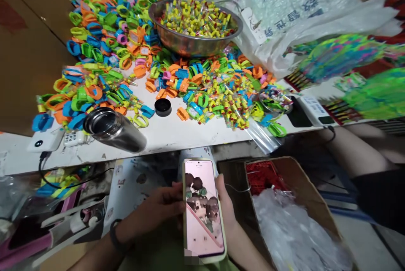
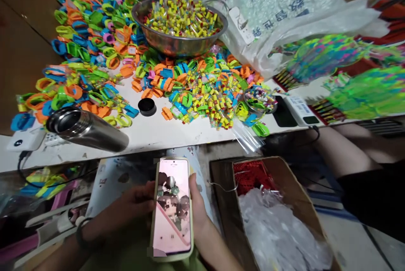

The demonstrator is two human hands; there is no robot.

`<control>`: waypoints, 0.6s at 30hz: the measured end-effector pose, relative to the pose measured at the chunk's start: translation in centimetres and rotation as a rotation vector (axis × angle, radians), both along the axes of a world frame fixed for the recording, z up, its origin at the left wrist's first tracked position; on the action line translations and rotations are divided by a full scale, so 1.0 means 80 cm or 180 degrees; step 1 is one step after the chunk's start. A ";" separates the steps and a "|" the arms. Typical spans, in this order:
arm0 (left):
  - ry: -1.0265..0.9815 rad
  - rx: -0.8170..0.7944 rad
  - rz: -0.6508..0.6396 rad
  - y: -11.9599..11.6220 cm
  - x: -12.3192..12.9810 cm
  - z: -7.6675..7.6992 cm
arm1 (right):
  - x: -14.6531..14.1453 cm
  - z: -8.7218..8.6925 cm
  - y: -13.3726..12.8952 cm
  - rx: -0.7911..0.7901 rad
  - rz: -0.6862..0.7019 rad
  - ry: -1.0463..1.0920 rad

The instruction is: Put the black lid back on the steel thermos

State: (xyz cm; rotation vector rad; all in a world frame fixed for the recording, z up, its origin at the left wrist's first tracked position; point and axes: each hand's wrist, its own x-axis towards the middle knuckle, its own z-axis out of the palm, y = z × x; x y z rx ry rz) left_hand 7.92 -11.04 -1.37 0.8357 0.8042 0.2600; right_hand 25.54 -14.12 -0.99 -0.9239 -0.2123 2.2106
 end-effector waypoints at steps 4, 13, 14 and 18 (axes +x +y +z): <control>0.0328 0.0433 -0.0542 0.000 0.011 -0.022 | 0.044 -0.011 -0.021 0.0018 -0.0451 -0.0400; 0.0610 0.0973 -0.1096 -0.001 0.013 -0.040 | 0.080 -0.063 -0.029 0.2358 0.0714 -0.5112; 0.0584 0.0957 -0.1087 -0.001 0.013 -0.041 | 0.073 -0.071 -0.030 0.2471 0.0825 -0.5445; 0.0507 0.0950 -0.1002 0.000 0.016 -0.044 | 0.057 -0.087 -0.031 0.2668 0.0959 -0.5997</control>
